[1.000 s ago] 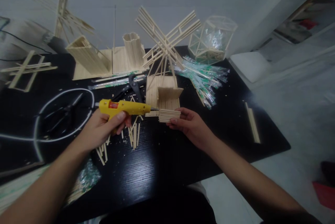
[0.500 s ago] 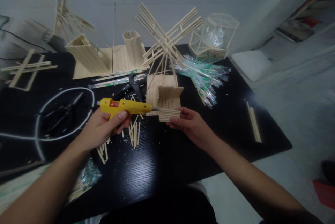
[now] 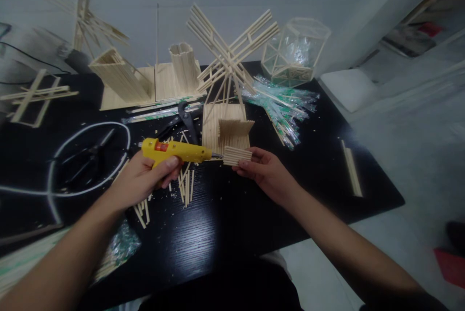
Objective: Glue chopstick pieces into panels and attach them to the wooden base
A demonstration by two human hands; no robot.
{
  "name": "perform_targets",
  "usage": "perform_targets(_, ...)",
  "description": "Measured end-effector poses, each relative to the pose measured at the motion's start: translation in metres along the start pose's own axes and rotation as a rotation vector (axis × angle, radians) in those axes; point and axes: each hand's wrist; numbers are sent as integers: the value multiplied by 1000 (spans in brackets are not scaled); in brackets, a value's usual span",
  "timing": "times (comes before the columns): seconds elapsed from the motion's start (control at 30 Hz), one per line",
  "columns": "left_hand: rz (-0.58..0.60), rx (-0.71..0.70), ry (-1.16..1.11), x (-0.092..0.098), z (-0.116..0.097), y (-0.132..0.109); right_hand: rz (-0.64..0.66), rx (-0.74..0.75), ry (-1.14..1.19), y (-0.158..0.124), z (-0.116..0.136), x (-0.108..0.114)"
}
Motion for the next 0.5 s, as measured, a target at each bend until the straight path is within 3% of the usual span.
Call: perform_targets(0.5, -4, -80, 27, -9, -15, 4, -21, 9, 12, 0, 2, -2)
Point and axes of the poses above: each hand's wrist, its own y-axis towards the middle knuckle, its own x-axis out of the back of the hand, z = x × y, and after that the axes turned 12 degrees about -z, right-handed
